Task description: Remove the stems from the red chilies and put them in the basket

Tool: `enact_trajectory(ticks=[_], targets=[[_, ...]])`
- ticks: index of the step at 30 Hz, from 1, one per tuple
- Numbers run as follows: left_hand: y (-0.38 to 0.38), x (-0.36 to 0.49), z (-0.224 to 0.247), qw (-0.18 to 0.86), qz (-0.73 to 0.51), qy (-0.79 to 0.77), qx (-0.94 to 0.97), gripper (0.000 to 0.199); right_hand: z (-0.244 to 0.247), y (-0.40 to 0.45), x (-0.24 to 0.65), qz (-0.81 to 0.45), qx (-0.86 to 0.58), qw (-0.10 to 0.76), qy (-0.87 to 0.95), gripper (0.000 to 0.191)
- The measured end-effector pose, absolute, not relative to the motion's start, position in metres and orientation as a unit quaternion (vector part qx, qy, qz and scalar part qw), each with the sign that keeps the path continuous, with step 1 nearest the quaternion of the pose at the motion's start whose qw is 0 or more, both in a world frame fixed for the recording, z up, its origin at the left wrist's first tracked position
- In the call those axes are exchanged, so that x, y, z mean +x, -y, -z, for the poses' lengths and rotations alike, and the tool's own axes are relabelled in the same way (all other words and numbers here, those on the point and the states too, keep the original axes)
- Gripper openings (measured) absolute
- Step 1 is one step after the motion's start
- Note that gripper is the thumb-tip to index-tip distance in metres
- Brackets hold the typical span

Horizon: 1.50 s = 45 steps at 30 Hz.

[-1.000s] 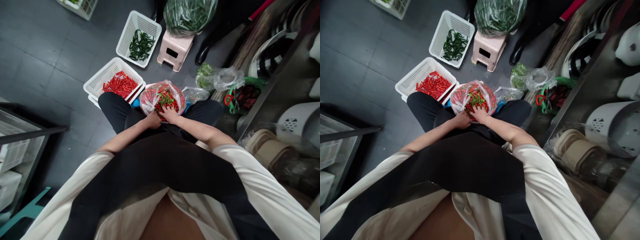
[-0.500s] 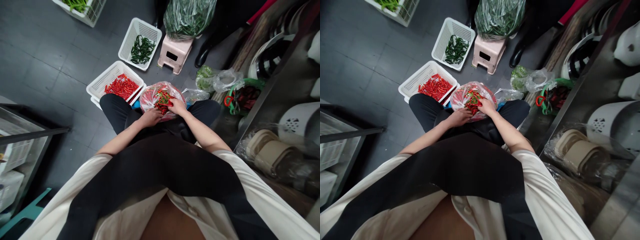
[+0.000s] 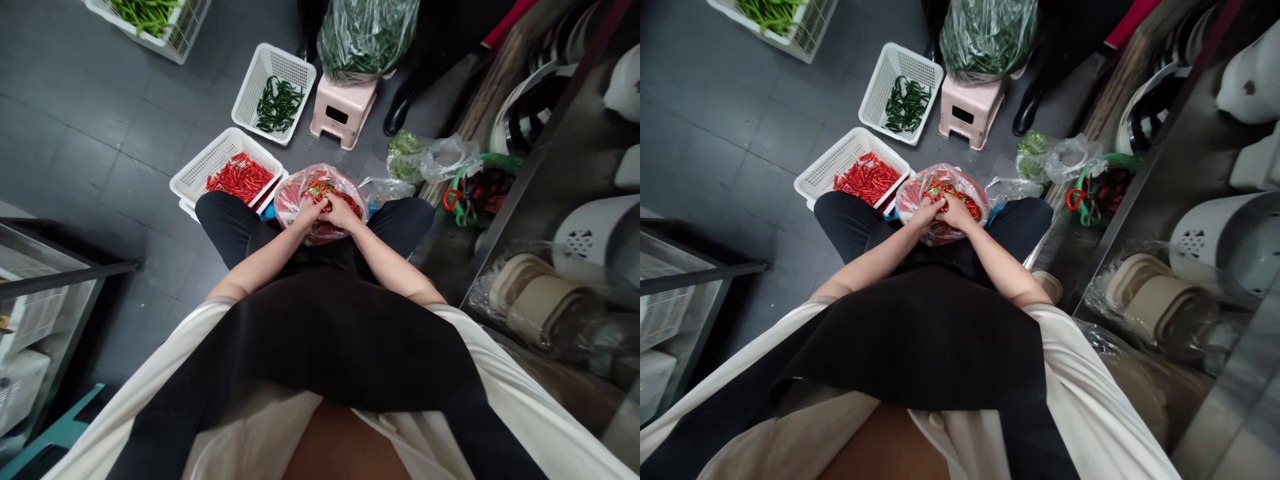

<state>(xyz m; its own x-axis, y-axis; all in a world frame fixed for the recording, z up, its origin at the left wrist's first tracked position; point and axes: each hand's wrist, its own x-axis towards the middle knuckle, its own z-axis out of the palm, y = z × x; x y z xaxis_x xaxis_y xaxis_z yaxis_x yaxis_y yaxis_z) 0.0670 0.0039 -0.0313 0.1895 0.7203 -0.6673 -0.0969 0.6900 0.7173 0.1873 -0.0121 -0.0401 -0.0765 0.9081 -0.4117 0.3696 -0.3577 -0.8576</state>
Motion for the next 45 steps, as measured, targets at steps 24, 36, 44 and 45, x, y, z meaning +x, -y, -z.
enact_trajectory(ticks=[24, 36, 44, 45], targets=[[-0.021, 0.027, 0.014, 0.855, -0.221, -0.406, 0.236, 0.023, 0.011, -0.003, 0.185, -0.637, -0.561, 0.421, 0.321, 0.034], [-0.019, 0.034, 0.021, 0.735, -0.192, -0.526, 0.381, 0.011, 0.017, 0.0, 0.19, -0.395, -0.68, 0.349, 0.51, 0.015], [-0.017, 0.032, 0.016, 0.754, -0.175, -0.462, 0.432, 0.014, 0.029, -0.004, 0.186, -0.575, -0.614, 0.334, 0.426, 0.016], [-0.016, 0.033, 0.015, 0.755, -0.169, -0.47, 0.425, 0.014, 0.027, -0.002, 0.184, -0.533, -0.634, 0.324, 0.457, 0.013]])
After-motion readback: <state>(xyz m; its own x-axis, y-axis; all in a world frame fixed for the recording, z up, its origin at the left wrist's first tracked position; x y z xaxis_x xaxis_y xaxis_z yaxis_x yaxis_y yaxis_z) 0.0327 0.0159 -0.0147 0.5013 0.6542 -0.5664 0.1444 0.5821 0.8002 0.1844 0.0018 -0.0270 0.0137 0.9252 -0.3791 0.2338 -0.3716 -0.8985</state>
